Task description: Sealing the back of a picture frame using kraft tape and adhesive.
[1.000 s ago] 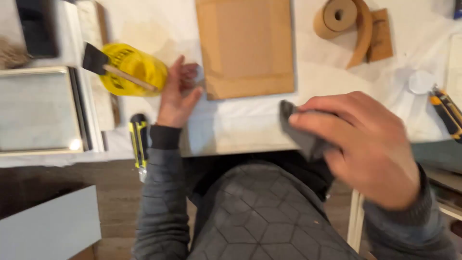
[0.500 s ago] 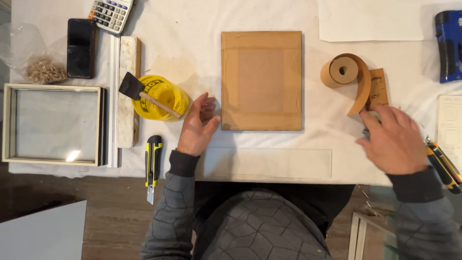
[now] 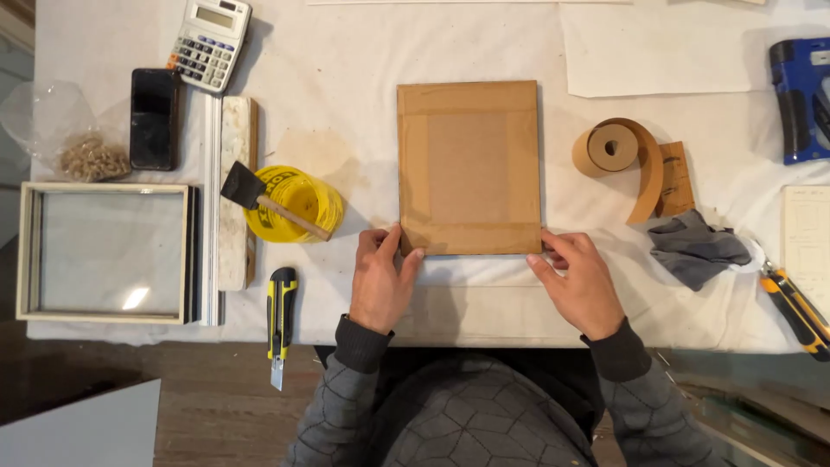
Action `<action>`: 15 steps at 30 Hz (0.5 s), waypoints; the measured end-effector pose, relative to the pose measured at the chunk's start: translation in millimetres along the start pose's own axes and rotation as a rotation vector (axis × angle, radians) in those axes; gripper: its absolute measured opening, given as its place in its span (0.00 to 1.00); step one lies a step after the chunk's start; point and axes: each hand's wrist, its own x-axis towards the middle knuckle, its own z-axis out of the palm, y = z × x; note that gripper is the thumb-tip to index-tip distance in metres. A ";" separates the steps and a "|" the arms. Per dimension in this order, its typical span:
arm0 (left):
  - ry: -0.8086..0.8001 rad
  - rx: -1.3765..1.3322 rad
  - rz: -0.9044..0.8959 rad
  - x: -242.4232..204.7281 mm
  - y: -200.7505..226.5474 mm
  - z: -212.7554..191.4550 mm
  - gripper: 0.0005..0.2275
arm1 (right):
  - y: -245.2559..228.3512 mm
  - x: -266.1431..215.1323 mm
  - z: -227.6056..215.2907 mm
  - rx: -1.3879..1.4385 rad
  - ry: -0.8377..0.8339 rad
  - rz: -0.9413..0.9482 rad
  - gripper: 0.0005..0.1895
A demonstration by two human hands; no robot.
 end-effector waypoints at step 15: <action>-0.150 -0.475 -0.391 7.6 3.1 -18.8 0.23 | 16.3 12.8 -14.6 0.631 -0.117 0.289 0.31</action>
